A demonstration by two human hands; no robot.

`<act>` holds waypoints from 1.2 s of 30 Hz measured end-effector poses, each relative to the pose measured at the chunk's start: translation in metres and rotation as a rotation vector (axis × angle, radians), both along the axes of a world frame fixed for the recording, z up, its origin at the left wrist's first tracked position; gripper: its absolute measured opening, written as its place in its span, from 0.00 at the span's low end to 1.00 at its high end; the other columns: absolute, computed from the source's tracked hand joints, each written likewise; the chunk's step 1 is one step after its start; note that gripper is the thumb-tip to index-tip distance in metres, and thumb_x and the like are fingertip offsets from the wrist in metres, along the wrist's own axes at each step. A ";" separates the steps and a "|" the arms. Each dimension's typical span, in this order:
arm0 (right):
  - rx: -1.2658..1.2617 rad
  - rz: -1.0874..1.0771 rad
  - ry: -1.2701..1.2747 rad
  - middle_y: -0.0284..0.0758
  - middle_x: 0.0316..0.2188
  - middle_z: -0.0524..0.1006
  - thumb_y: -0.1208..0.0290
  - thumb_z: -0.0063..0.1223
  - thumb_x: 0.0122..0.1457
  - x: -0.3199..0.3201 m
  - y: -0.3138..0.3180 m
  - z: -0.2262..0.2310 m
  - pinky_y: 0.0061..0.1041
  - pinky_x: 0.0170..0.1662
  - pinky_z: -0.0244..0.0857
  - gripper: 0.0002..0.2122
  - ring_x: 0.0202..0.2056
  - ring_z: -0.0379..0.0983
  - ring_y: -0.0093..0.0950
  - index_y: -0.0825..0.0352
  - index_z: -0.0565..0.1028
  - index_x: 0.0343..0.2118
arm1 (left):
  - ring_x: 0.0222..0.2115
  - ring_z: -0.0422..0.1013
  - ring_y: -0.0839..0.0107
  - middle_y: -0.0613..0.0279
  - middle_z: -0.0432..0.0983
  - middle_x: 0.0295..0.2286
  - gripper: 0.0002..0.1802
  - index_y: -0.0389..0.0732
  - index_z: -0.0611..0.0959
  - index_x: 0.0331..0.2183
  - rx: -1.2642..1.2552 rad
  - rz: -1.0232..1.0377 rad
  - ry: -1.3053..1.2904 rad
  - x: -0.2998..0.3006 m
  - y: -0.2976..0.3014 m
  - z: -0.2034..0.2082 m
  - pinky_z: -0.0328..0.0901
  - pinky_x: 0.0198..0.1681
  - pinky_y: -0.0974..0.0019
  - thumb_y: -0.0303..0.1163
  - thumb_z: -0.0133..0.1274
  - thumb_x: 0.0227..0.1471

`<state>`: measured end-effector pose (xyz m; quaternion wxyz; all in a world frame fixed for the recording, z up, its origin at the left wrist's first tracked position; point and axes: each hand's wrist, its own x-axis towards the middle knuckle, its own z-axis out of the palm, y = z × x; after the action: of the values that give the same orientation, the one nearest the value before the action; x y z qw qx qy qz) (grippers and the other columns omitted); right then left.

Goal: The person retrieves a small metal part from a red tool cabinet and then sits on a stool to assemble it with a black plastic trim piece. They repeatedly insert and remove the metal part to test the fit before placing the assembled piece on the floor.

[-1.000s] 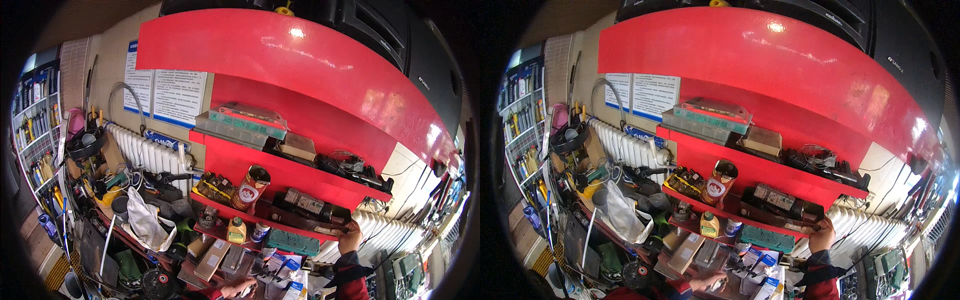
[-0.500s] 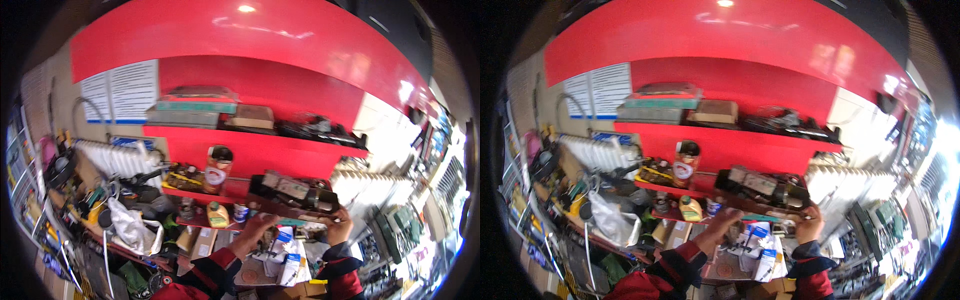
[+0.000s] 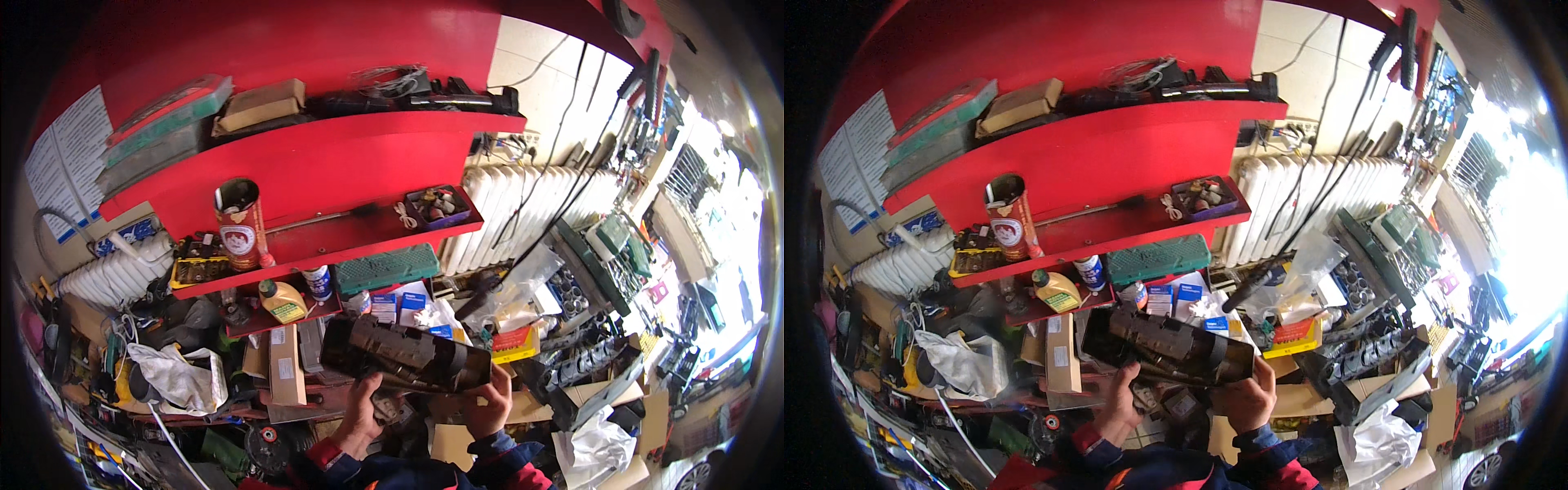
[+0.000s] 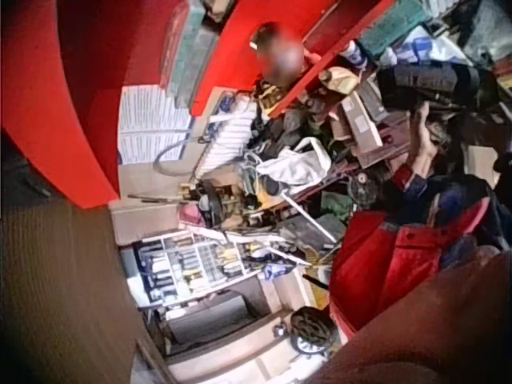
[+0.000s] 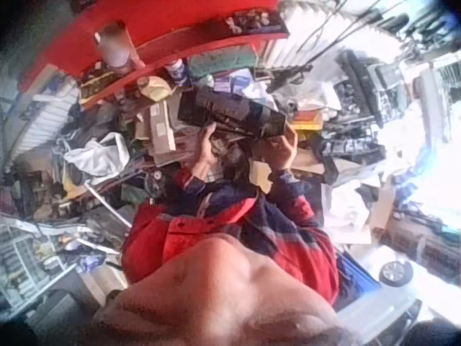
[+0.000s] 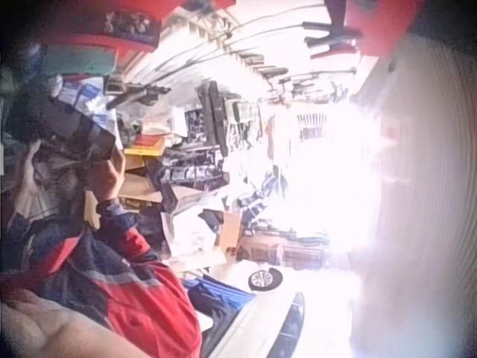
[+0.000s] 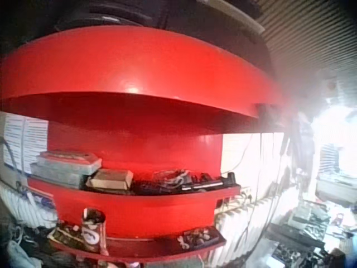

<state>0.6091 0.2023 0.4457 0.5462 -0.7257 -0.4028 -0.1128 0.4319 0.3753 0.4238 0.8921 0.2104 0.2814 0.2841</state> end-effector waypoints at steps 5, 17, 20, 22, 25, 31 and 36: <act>-0.222 0.085 0.194 0.51 0.61 0.72 0.78 0.79 0.44 -0.018 -0.033 -0.006 0.42 0.60 0.73 0.13 0.59 0.76 0.50 0.65 0.82 0.31 | 0.45 0.81 0.59 0.56 0.83 0.46 0.26 0.39 0.81 0.55 0.090 -0.022 -0.060 -0.018 -0.011 -0.029 0.78 0.44 0.54 0.44 0.60 0.61; -0.663 0.322 -0.113 0.42 0.54 0.78 0.64 0.73 0.52 -0.031 -0.002 0.006 0.43 0.59 0.67 0.32 0.55 0.73 0.44 0.66 0.74 0.59 | 0.51 0.80 0.56 0.53 0.82 0.52 0.32 0.40 0.78 0.61 -0.192 -0.178 -0.091 -0.035 -0.051 -0.092 0.75 0.59 0.49 0.35 0.65 0.55; -0.741 0.297 -0.164 0.44 0.53 0.75 0.60 0.75 0.49 -0.037 0.007 -0.009 0.44 0.57 0.67 0.39 0.53 0.71 0.46 0.67 0.70 0.64 | 0.51 0.80 0.57 0.53 0.82 0.52 0.31 0.39 0.76 0.62 -0.211 -0.226 0.044 -0.036 -0.063 -0.104 0.75 0.59 0.50 0.34 0.62 0.60; -0.739 0.251 -0.207 0.43 0.47 0.75 0.58 0.76 0.48 -0.037 0.006 -0.019 0.44 0.53 0.68 0.40 0.49 0.70 0.47 0.68 0.70 0.64 | 0.49 0.81 0.57 0.53 0.82 0.51 0.28 0.37 0.76 0.61 -0.173 -0.275 0.030 -0.037 -0.068 -0.113 0.77 0.57 0.50 0.34 0.59 0.62; -0.755 0.243 -0.255 0.42 0.40 0.77 0.58 0.77 0.47 -0.035 0.003 -0.034 0.42 0.50 0.68 0.39 0.44 0.72 0.44 0.68 0.71 0.62 | 0.47 0.82 0.57 0.53 0.83 0.50 0.27 0.36 0.77 0.60 -0.142 -0.306 0.009 -0.037 -0.069 -0.119 0.78 0.54 0.52 0.35 0.58 0.62; -0.600 0.209 0.100 0.48 0.44 0.82 0.62 0.75 0.45 -0.032 -0.012 -0.037 0.43 0.52 0.73 0.34 0.47 0.77 0.47 0.68 0.76 0.56 | 0.48 0.81 0.58 0.54 0.84 0.48 0.27 0.39 0.80 0.58 -0.142 -0.276 0.017 -0.030 -0.063 -0.112 0.77 0.55 0.51 0.39 0.62 0.59; -0.098 0.067 0.627 0.31 0.38 0.82 0.74 0.65 0.59 0.021 -0.062 0.008 0.25 0.44 0.74 0.19 0.38 0.78 0.22 0.70 0.77 0.53 | 0.44 0.81 0.59 0.58 0.84 0.45 0.28 0.42 0.82 0.54 -0.155 -0.215 0.112 -0.033 -0.052 -0.104 0.78 0.50 0.52 0.39 0.68 0.52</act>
<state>0.6301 0.1403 0.4541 0.6114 -0.7371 -0.2435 0.1538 0.3987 0.3230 0.3201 0.9139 0.1850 0.3277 0.1523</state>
